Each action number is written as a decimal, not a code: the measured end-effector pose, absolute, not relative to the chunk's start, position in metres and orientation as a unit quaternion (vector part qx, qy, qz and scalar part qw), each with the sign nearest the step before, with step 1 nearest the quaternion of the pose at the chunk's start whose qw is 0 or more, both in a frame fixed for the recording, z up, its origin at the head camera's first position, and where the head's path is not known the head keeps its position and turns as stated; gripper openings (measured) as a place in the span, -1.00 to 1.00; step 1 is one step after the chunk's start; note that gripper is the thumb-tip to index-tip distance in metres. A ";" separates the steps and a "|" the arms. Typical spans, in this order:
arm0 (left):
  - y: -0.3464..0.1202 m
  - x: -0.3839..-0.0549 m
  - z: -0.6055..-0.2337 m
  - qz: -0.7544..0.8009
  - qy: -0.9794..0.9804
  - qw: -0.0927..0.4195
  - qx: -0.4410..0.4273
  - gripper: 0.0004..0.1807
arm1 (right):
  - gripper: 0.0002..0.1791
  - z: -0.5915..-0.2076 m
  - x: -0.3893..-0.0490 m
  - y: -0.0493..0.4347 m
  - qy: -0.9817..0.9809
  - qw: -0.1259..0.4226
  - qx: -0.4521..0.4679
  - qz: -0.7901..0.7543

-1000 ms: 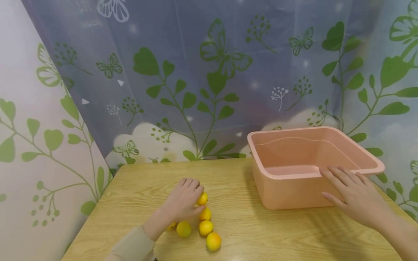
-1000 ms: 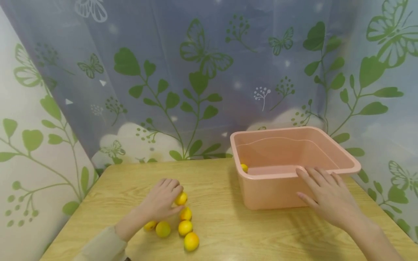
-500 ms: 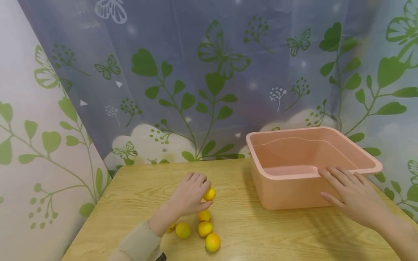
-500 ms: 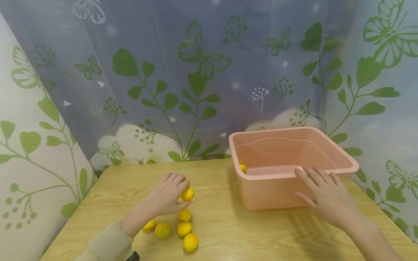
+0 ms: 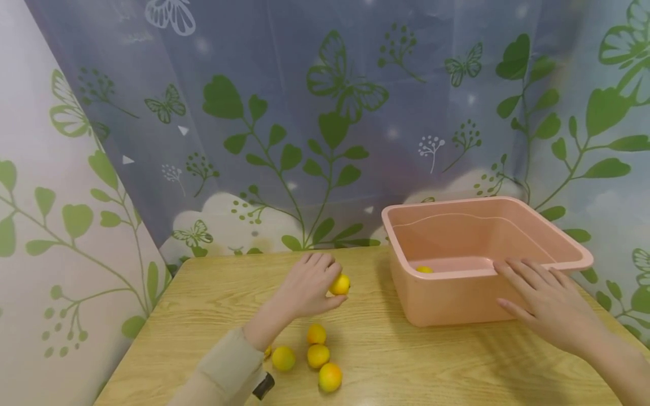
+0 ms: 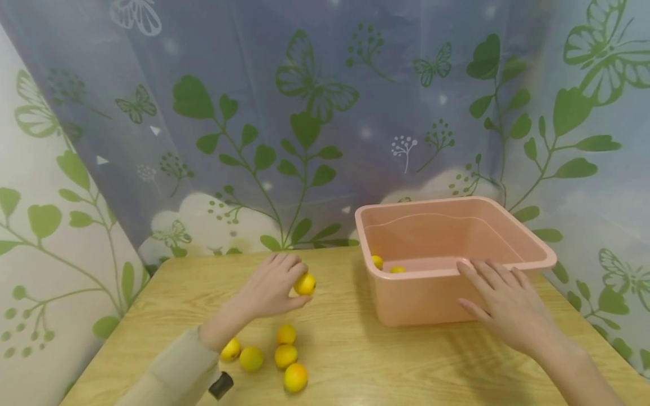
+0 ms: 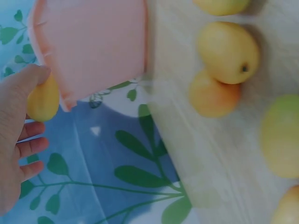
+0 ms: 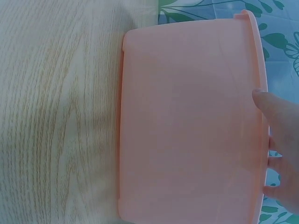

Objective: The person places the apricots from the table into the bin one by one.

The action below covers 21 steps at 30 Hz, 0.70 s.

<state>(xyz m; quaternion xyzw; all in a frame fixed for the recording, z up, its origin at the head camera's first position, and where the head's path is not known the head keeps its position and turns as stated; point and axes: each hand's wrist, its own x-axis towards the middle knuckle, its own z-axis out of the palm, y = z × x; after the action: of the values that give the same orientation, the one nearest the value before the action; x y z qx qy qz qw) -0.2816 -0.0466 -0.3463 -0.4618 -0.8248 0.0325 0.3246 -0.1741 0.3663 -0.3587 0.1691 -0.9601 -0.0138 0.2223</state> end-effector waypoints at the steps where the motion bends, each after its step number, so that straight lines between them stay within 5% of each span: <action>1: -0.045 -0.283 -0.344 0.027 -0.824 0.326 -0.463 -0.55 | -0.19 -0.359 -0.174 0.366 -0.961 0.220 0.169 -0.014; 21: -0.004 -0.296 -0.294 0.001 -0.843 0.303 -0.444 -0.54 | -0.20 -0.359 -0.175 0.366 -0.958 0.227 0.177 -0.013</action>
<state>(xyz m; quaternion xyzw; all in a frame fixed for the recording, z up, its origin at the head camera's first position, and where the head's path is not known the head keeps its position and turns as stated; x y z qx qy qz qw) -0.2959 -0.0036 -0.2941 -0.4437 -0.8433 0.0012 0.3032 -0.1750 0.3663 -0.3594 0.1766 -0.9576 -0.0127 0.2273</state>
